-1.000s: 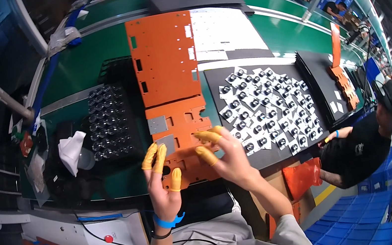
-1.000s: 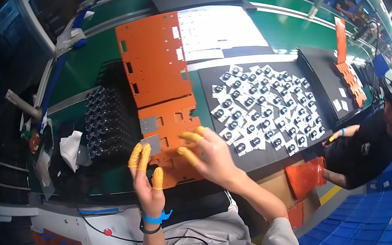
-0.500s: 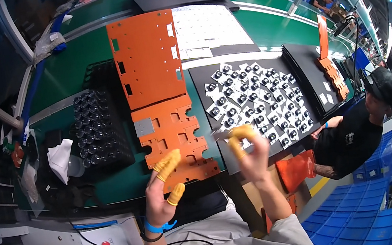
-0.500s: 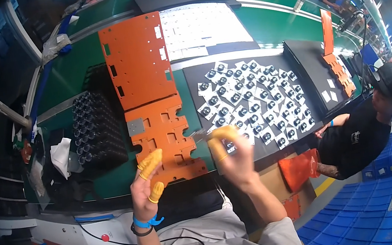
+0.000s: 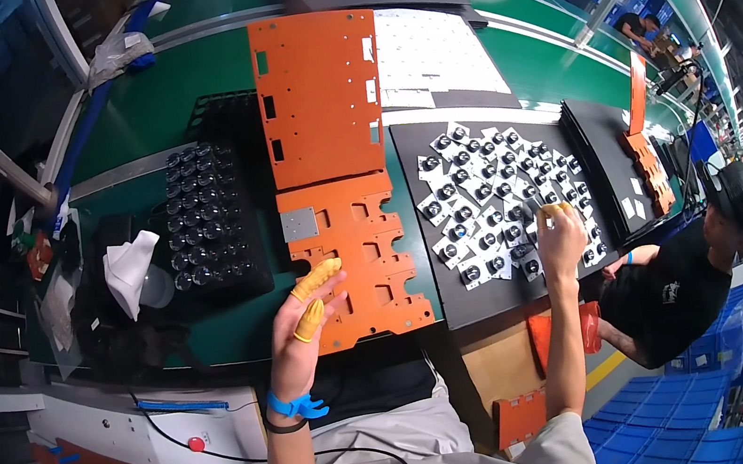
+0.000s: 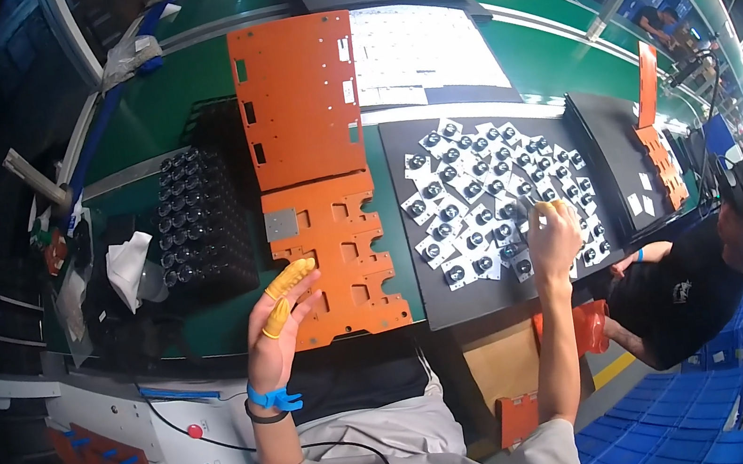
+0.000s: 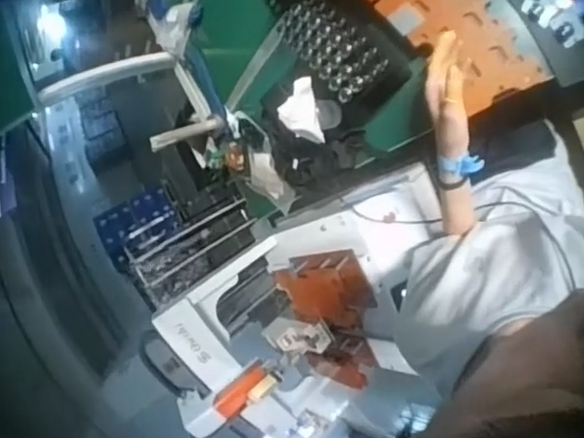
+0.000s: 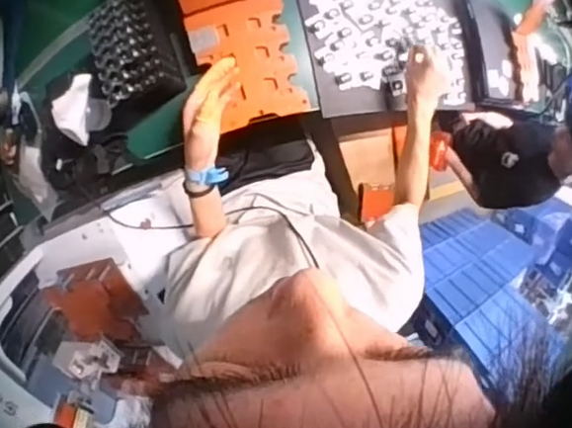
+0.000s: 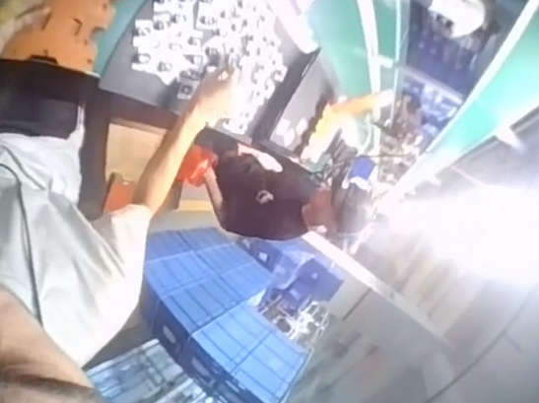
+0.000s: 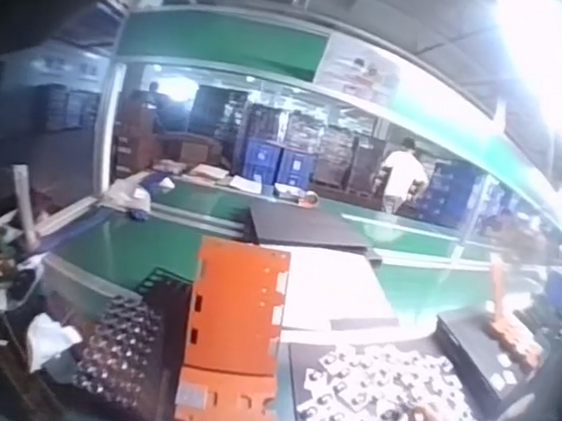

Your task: Manually assembling and packaging small electrical components into plastic bags and boxes on a factory line.

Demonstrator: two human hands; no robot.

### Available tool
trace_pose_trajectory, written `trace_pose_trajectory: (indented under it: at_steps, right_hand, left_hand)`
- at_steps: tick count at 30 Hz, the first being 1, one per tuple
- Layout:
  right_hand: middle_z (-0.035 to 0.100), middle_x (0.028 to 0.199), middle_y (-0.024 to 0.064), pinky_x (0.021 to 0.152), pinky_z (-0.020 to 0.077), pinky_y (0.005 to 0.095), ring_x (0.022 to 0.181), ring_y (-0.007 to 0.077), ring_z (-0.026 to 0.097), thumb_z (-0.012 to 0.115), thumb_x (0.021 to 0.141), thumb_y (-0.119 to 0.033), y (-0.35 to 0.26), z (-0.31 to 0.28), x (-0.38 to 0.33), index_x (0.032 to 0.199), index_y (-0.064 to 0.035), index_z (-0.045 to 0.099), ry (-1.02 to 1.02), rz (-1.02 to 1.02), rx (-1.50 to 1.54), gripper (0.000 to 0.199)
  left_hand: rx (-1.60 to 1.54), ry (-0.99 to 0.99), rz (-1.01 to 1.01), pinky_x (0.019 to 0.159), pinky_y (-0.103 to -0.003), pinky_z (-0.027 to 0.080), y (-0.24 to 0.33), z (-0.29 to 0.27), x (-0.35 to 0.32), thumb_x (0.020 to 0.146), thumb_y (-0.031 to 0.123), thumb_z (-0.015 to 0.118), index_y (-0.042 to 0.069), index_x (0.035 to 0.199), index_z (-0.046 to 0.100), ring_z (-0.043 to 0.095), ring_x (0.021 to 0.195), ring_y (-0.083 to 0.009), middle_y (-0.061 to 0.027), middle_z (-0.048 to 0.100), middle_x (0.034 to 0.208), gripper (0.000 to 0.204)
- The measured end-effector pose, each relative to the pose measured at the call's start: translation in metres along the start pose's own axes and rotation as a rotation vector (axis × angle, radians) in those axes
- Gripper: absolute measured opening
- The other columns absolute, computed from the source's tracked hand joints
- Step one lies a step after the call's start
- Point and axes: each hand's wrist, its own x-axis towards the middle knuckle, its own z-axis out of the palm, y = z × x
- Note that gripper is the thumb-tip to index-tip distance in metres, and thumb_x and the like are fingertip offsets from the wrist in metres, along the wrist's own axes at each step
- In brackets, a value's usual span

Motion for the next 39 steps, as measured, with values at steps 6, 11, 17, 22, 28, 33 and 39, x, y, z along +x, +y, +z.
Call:
trace_pose_trajectory:
  at_steps: [6, 11, 17, 22, 28, 33, 39]
  right_hand:
    - [0.065, 0.084, 0.0115, 0.081, 0.0497, 0.0411, 0.086, 0.0318, 0.063, 0.069, 0.081, -0.011, -0.016, -0.003, 0.007, 0.084, -0.0061, 0.075, -0.095, -0.057, -0.017, 0.008]
    - [0.066, 0.091, 0.0131, 0.086, 0.0480, 0.0434, 0.093, 0.0330, 0.061, 0.071, 0.082, -0.017, -0.022, -0.008, 0.005, 0.090, -0.0059, 0.075, -0.229, -0.042, -0.020, 0.014]
    - [0.066, 0.099, 0.0162, 0.089, 0.0476, 0.0442, 0.099, 0.0351, 0.061, 0.073, 0.085, -0.021, -0.031, -0.019, 0.005, 0.105, -0.0022, 0.072, -0.203, -0.042, -0.012, 0.027]
    - [0.066, 0.099, 0.0134, 0.085, 0.0491, 0.0414, 0.095, 0.0313, 0.061, 0.074, 0.086, -0.015, -0.061, -0.035, 0.005, 0.106, -0.0021, 0.071, -0.084, -0.147, 0.037, 0.025]
    - [0.066, 0.092, 0.0101, 0.078, 0.0490, 0.0368, 0.084, 0.0266, 0.062, 0.075, 0.082, -0.004, -0.148, -0.048, -0.003, 0.106, -0.0041, 0.072, -0.133, -0.210, 0.641, 0.024]
    - [0.063, 0.090, 0.0107, 0.079, 0.0481, 0.0401, 0.088, 0.0312, 0.061, 0.074, 0.081, -0.012, -0.238, -0.033, -0.004, 0.101, -0.0048, 0.072, -0.343, -0.489, 0.783, 0.021]
    - [0.065, 0.088, 0.0147, 0.077, 0.0522, 0.0399, 0.089, 0.0309, 0.063, 0.077, 0.077, -0.025, -0.320, 0.004, 0.008, 0.081, -0.0021, 0.070, -0.375, -0.608, 0.576, 0.024]
  left_hand:
    - [-0.031, -0.012, 0.015, 0.116, -0.047, 0.035, 0.000, -0.005, -0.002, 0.105, 0.024, 0.044, -0.008, 0.145, 0.041, 0.046, 0.139, -0.0326, -0.0197, 0.048, 0.147, 0.051]
    - [-0.097, -0.017, 0.021, 0.117, -0.048, 0.033, -0.002, -0.008, 0.000, 0.105, 0.023, 0.044, -0.009, 0.145, 0.040, 0.044, 0.140, -0.0336, -0.0197, 0.047, 0.148, 0.051]
    - [-0.105, -0.019, 0.042, 0.116, -0.048, 0.034, -0.001, -0.009, -0.003, 0.106, 0.022, 0.042, -0.008, 0.146, 0.039, 0.039, 0.144, -0.0346, -0.0198, 0.043, 0.152, 0.050]
    - [-0.069, -0.013, 0.062, 0.116, -0.048, 0.036, 0.002, -0.010, -0.010, 0.107, 0.021, 0.040, -0.007, 0.148, 0.036, 0.038, 0.144, -0.0343, -0.0193, 0.042, 0.153, 0.050]
    - [0.081, 0.015, 0.140, 0.117, -0.045, 0.034, 0.006, -0.008, -0.020, 0.105, 0.019, 0.048, -0.006, 0.150, 0.032, 0.040, 0.143, -0.0332, -0.0172, 0.036, 0.157, 0.054]
    - [0.199, 0.074, 0.191, 0.116, -0.044, 0.032, 0.008, -0.007, -0.027, 0.101, 0.019, 0.058, -0.004, 0.152, 0.026, 0.045, 0.139, -0.0342, -0.0178, 0.036, 0.156, 0.065]
    - [0.135, 0.102, 0.221, 0.114, -0.044, 0.035, 0.010, -0.002, -0.040, 0.099, 0.031, 0.062, -0.005, 0.152, 0.025, 0.050, 0.135, -0.0379, -0.0216, 0.039, 0.152, 0.074]
